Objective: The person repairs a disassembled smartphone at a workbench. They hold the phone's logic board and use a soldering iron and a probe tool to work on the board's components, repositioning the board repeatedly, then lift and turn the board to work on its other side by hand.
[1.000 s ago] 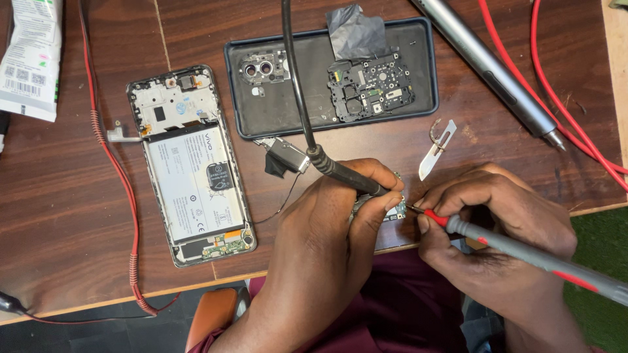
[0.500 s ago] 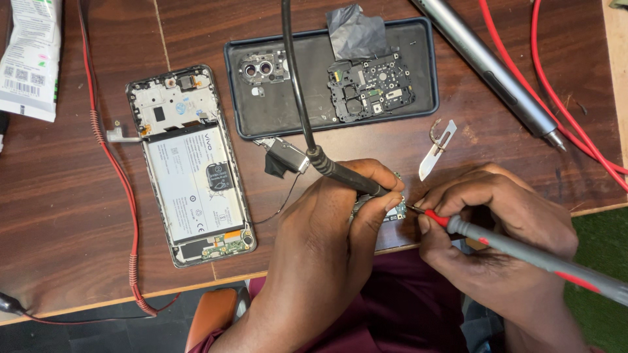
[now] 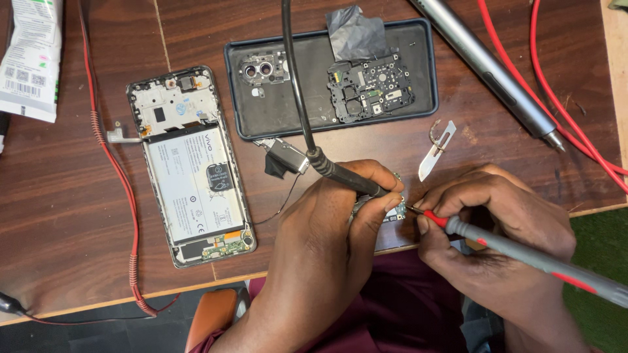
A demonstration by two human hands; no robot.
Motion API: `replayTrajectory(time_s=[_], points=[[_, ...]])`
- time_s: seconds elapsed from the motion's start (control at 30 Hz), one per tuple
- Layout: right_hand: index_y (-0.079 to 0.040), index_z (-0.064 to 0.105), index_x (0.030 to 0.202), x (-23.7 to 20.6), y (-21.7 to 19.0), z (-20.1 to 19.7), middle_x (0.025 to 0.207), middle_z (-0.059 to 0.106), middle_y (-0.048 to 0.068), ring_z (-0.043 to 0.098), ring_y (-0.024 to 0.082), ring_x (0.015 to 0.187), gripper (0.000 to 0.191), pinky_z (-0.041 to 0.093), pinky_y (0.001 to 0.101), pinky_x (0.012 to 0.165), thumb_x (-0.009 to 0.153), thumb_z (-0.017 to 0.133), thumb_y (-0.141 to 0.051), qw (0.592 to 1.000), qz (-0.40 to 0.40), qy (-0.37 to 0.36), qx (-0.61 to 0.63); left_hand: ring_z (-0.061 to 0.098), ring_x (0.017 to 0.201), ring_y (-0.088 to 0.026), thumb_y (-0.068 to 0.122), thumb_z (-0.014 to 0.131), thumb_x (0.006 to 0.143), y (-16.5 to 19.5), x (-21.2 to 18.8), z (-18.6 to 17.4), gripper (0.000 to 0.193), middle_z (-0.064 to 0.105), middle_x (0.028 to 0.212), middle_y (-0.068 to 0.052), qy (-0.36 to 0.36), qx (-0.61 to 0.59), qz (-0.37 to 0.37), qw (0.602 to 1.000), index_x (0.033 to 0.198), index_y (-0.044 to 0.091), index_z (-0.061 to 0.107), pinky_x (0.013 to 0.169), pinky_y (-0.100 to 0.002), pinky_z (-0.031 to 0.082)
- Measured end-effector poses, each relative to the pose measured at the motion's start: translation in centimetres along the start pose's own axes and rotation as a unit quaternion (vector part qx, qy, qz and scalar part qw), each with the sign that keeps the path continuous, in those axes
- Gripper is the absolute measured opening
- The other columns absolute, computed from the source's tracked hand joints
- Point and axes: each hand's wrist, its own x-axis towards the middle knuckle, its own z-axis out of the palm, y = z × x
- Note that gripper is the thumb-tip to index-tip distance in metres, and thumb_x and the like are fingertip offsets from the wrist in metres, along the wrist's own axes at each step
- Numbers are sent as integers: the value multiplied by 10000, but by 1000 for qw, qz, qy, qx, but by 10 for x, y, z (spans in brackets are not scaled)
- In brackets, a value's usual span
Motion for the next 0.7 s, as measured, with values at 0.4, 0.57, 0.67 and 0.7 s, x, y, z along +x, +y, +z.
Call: replayTrajectory(time_s=[0.4,0.57,0.67,0.7], points=[[-8,609,861,-1,-1,-1,877,717,97,755,160,828,209,623,267,740,787,802,26,1000,16,3,15,735,860,-270,86,667,1046,-2,-1,1,106,710,1004,-95,17,25,35,999,1131,41,622,741,-357,573],[-4,616,866,-4,2,-2,875,719,97,751,147,802,204,625,254,710,784,794,51,999,31,-1,29,740,869,-264,72,672,1043,-3,-1,2,108,715,1035,-92,19,19,40,999,1127,34,615,747,-347,579],[-7,617,898,-7,5,-4,909,719,95,747,134,817,203,629,240,715,800,780,63,998,26,-13,58,739,891,-268,71,664,1053,-4,-2,2,116,717,1073,-89,20,17,48,999,1143,31,603,765,-347,579],[-9,615,890,-8,6,-5,907,718,95,743,135,829,204,631,248,725,786,775,62,996,36,-16,76,736,895,-272,71,661,1055,-4,-2,2,119,718,1083,-90,19,17,51,998,1148,29,598,768,-349,577]])
